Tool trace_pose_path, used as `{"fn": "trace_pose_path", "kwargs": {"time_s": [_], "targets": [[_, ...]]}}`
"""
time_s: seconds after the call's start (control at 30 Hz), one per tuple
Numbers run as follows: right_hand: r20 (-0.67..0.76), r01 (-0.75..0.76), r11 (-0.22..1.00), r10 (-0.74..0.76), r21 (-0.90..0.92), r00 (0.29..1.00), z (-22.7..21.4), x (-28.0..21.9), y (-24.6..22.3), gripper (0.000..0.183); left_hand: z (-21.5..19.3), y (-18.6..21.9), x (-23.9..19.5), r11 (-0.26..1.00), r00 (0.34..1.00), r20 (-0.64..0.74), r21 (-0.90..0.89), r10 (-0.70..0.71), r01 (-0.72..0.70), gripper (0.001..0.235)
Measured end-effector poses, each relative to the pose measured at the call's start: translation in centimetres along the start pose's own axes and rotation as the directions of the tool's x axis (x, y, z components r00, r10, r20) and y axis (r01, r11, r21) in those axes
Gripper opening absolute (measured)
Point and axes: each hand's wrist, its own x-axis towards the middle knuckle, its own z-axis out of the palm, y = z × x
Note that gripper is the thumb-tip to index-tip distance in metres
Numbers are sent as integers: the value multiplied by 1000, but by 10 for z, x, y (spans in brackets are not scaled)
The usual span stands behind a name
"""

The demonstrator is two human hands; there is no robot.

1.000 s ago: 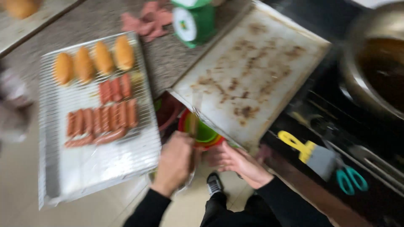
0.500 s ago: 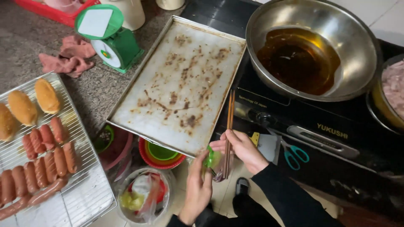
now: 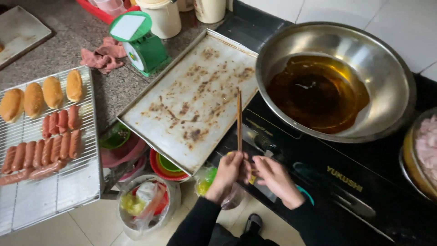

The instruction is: The person uses chopsticks to transfer sausages from a wire rack into a metal bowl containing a dark liquid. They then use the chopsticks to stir and coat the sausages in the liquid before returning them to the rack. Finally, the person uses chopsticks to stir chopped meat cooking in a frying pan on an induction cooktop.

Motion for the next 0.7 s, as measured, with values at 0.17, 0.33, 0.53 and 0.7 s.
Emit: {"fn": "trace_pose_path", "kwargs": {"time_s": [0.17,0.33,0.53,0.7], "targets": [[-65,-62,997,59,-42,996,-70,-32,34,54,27,-19,70,998,998,-18,25,-54,55,25],[-124,-92,994,99,64,987,-96,-73,25,57,55,0,58,995,991,-93,-21,-95,94,29],[-146,-110,982,132,152,980,-94,-116,41,59,62,22,-7,979,961,-196,27,-194,203,58],[-286,-90,965,161,246,945,-115,-168,86,56,48,-50,-61,923,979,-197,363,-55,125,53]]}}
